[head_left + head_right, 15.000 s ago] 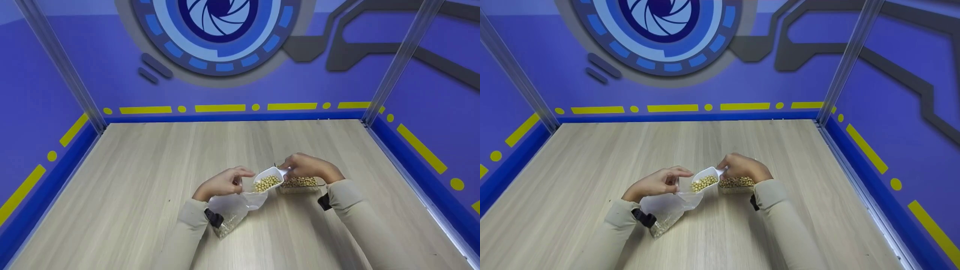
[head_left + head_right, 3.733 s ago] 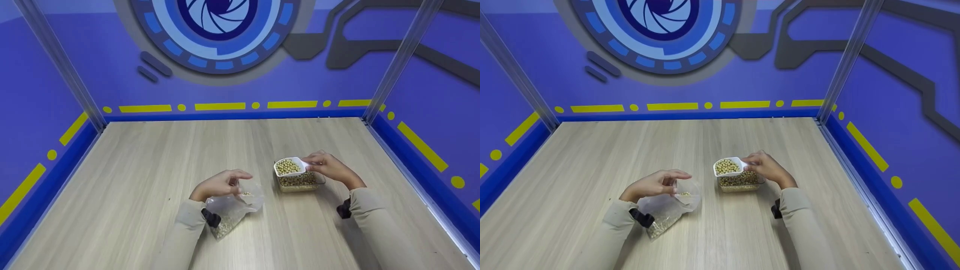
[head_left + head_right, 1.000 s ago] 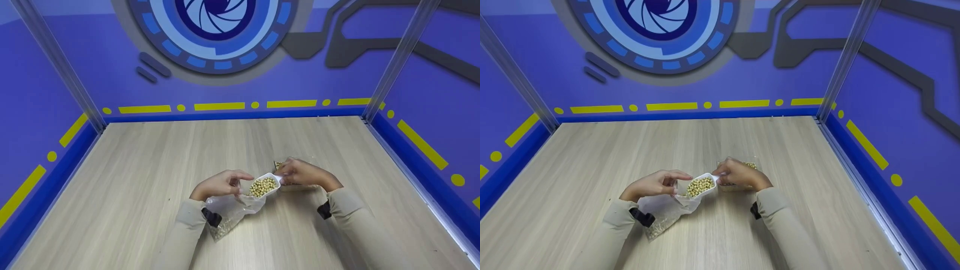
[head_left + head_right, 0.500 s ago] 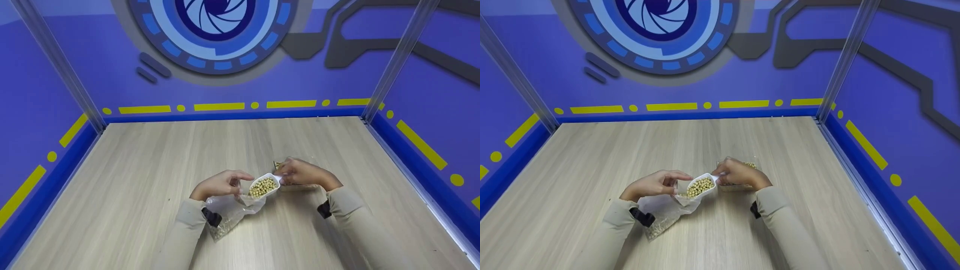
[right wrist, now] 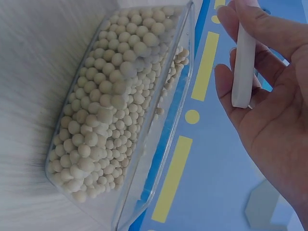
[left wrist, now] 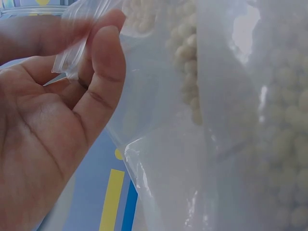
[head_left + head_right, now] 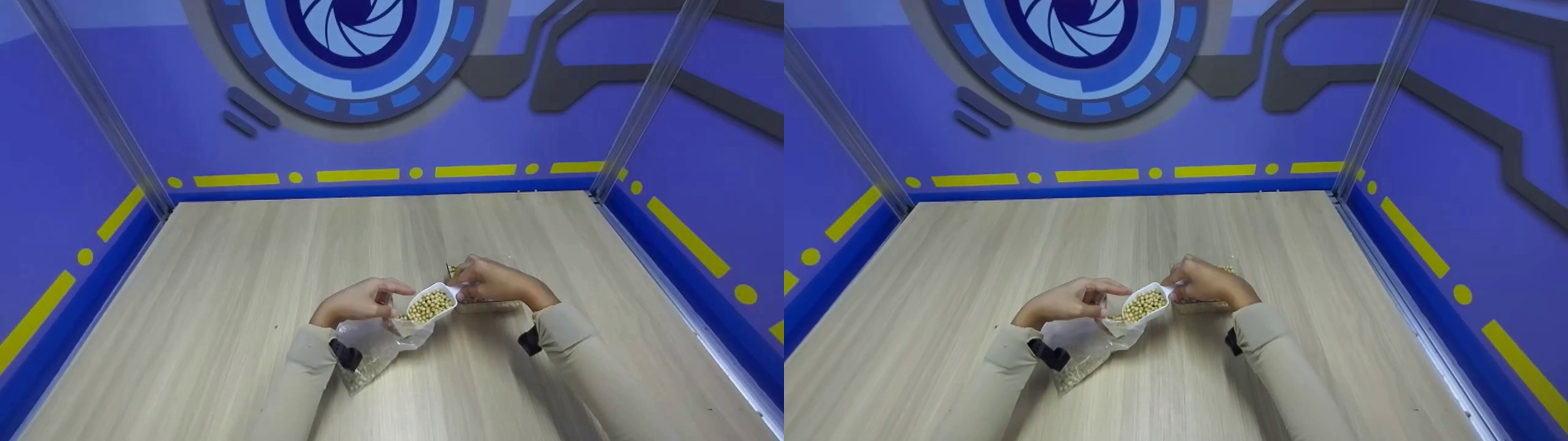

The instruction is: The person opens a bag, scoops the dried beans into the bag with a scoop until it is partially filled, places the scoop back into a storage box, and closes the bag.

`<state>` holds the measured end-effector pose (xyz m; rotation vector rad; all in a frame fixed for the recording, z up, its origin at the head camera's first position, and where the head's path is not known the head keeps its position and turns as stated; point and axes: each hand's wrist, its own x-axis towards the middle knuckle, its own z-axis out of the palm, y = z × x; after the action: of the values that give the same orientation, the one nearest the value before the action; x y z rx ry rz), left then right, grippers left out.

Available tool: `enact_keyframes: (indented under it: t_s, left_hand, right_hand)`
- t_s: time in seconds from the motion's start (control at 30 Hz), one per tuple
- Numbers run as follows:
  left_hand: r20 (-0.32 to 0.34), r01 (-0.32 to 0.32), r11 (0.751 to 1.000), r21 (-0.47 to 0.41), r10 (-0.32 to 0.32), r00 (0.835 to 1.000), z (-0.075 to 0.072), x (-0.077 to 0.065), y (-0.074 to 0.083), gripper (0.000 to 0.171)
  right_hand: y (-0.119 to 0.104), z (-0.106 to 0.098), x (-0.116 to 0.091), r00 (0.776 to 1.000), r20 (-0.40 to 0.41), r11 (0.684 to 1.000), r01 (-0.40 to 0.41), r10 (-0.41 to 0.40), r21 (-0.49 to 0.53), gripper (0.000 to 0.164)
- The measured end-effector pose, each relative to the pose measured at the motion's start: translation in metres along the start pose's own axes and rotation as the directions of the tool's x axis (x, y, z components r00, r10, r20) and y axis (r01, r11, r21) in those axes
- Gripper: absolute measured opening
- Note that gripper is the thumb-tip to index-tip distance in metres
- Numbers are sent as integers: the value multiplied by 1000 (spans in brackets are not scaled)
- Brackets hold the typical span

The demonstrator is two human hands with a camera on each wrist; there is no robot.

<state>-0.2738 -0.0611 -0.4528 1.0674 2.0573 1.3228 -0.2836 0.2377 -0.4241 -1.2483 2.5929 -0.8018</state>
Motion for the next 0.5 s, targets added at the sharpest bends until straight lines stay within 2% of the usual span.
enact_keyframes:
  t_s: [0.5]
  left_hand:
    - [-11,12,1000,21,-12,1000,0,-1,3,51]
  right_hand:
    - [-4,-4,2,1000,-2,996,18,-18,-86,23]
